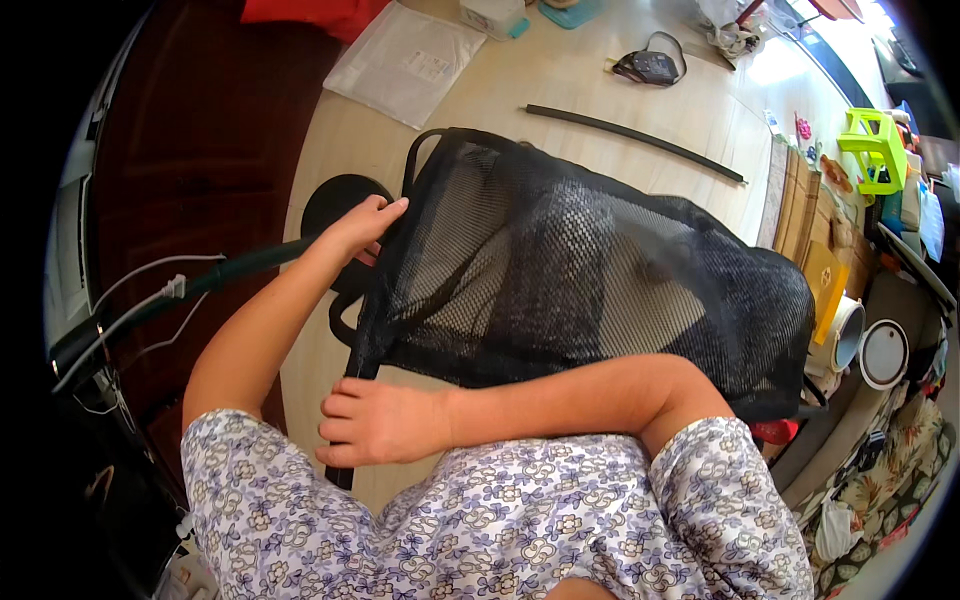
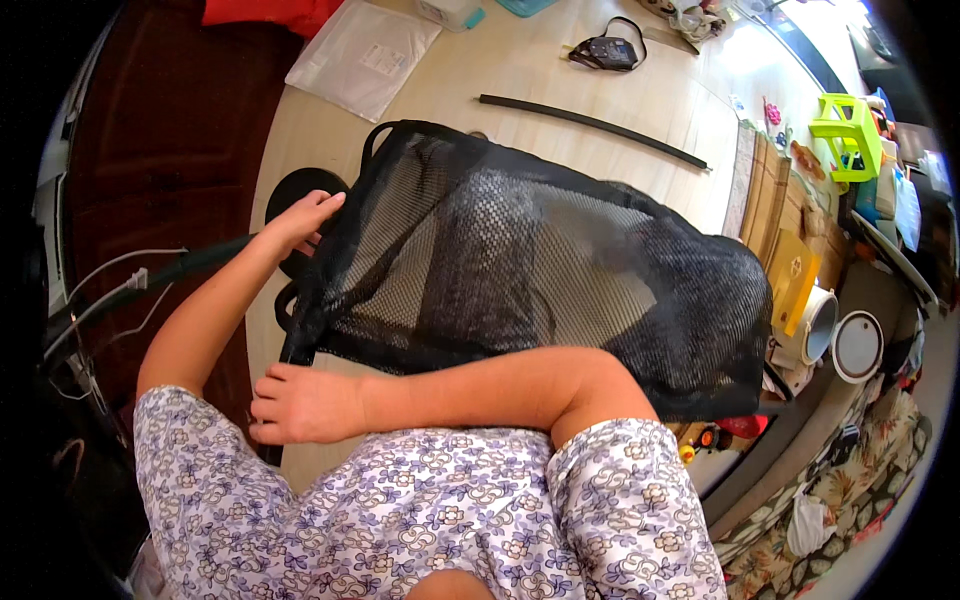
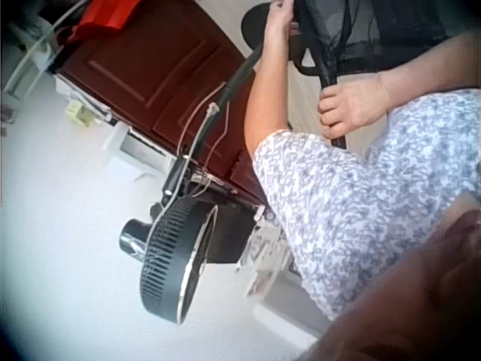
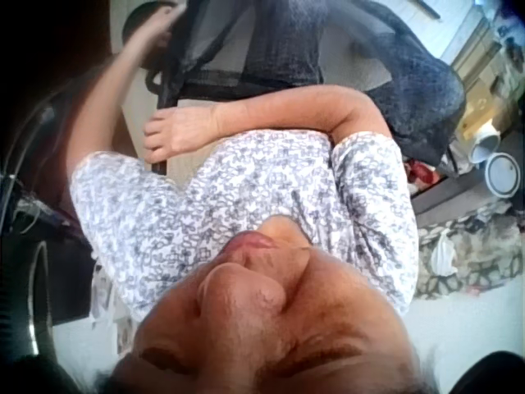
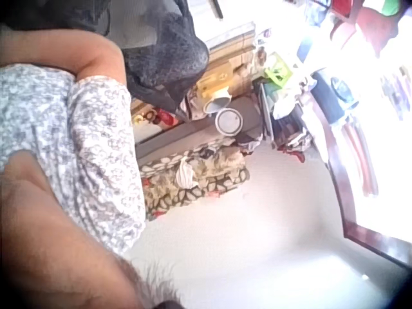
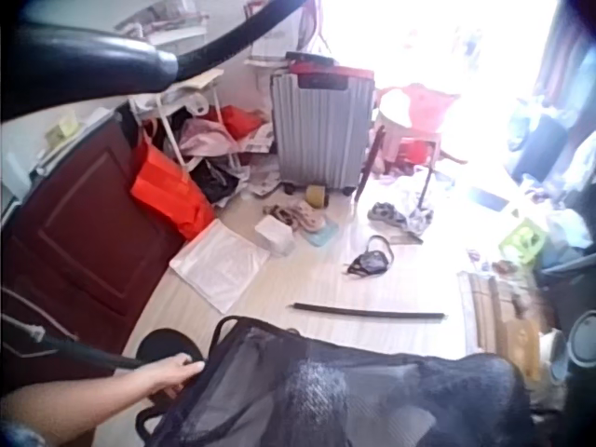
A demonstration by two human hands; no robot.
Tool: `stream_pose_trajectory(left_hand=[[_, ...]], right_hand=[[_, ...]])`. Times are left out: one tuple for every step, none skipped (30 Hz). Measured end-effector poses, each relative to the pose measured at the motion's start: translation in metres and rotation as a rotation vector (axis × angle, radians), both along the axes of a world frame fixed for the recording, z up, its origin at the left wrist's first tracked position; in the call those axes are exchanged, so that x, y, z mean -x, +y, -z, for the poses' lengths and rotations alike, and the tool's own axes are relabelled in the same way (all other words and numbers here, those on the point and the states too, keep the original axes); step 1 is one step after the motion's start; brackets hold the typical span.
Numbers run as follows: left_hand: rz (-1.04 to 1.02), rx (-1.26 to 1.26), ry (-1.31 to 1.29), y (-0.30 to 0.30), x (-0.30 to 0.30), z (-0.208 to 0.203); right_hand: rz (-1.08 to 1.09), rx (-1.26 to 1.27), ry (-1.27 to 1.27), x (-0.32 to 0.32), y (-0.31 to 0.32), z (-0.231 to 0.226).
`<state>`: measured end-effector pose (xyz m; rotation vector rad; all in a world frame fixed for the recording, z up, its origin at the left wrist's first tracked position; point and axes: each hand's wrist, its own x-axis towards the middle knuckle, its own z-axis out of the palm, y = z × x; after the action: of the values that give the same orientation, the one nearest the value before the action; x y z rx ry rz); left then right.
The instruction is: The person assembles a mesh laundry hamper by threading flexible support rods through the fabric channels of the mesh bag.
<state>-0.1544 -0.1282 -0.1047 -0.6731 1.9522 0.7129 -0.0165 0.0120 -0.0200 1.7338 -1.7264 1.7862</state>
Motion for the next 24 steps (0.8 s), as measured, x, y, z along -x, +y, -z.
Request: stream_pose_trajectory(left_hand=[[-0.004, -0.005, -0.035, -0.009, 0.006, 0.022], [-0.012, 0.003, -0.037, -0.011, 0.016, 0.042], [-0.019, 0.01, -0.036, -0.012, 0.027, 0.061], [-0.026, 0.018, -0.034, -0.013, 0.037, 0.079], [-0.125, -0.017, 0.009, -0.011, 0.044, 0.101], [-0.219, -0.057, 0.056, -0.005, 0.055, 0.119], [-0.294, -0.076, 0.009, 0.012, 0.069, 0.115], [-0.459, -0.371, 0.167, -0.023, 0.054, 0.195], [-0.503, -0.432, 0.166, -0.005, 0.07, 0.2], [-0.554, -0.483, 0.156, 0.011, 0.074, 0.199], [-0.482, -0.445, 0.153, 0.007, 0.07, 0.213], [-0.406, -0.413, 0.148, 0.011, 0.068, 0.215], [-0.443, -0.431, 0.095, 0.011, 0.063, 0.215], [-0.453, -0.405, 0.075, 0.013, 0.06, 0.203], [-0.462, -0.377, 0.058, 0.014, 0.057, 0.19], [-0.473, -0.344, 0.045, 0.013, 0.056, 0.174], [-0.483, -0.351, 0.041, 0.014, 0.059, 0.156], [-0.489, -0.36, 0.034, 0.017, 0.062, 0.137], [-0.5, -0.368, 0.024, 0.018, 0.062, 0.129], [-0.498, -0.401, 0.042, 0.012, 0.056, 0.136], [-0.493, -0.435, 0.061, 0.007, 0.05, 0.146], [-0.485, -0.47, 0.081, 0.002, 0.045, 0.154], [-0.448, -0.447, 0.09, 0.004, 0.044, 0.155], [-0.409, -0.425, 0.099, 0.006, 0.044, 0.155]], right_hand=[[-0.023, -0.011, 0.005, -0.002, 0.0, 0.002], [-0.039, -0.022, 0.007, -0.001, 0.0, 0.006], [-0.116, -0.062, -0.037, -0.001, 0.001, 0.009], [-0.197, -0.057, -0.114, -0.003, -0.002, 0.014], [-0.277, -0.052, -0.193, -0.008, -0.009, 0.021], [-0.352, -0.051, -0.268, -0.012, -0.016, 0.032], [-0.465, -0.068, -0.434, -0.021, -0.021, 0.045], [-0.609, -0.081, -0.6, -0.043, -0.025, 0.057], [-0.708, -0.105, -0.77, -0.057, -0.03, 0.079], [-0.815, -0.119, -0.95, -0.073, -0.034, 0.094], [-0.946, -0.13, -1.126, -0.083, -0.036, 0.103], [-1.053, -0.144, -1.313, -0.085, -0.036, 0.109], [-1.13, -0.147, -1.413, -0.088, -0.036, 0.114], [-1.165, -0.163, -1.437, -0.076, -0.032, 0.109], [-1.186, -0.182, -1.431, -0.062, -0.03, 0.101], [-1.192, -0.201, -1.415, -0.047, -0.027, 0.092], [-1.184, -0.217, -1.386, -0.03, -0.025, 0.085], [-1.161, -0.238, -1.36, -0.014, -0.023, 0.078], [-1.141, -0.259, -1.336, 0.001, -0.021, 0.075], [-1.132, -0.293, -1.316, 0.012, -0.017, 0.072], [-1.118, -0.327, -1.306, 0.022, -0.014, 0.07], [-1.08, -0.356, -1.32, 0.03, -0.01, 0.071], [-1.027, -0.375, -1.369, 0.037, -0.006, 0.073], [-0.97, -0.392, -1.416, 0.042, -0.001, 0.074]])
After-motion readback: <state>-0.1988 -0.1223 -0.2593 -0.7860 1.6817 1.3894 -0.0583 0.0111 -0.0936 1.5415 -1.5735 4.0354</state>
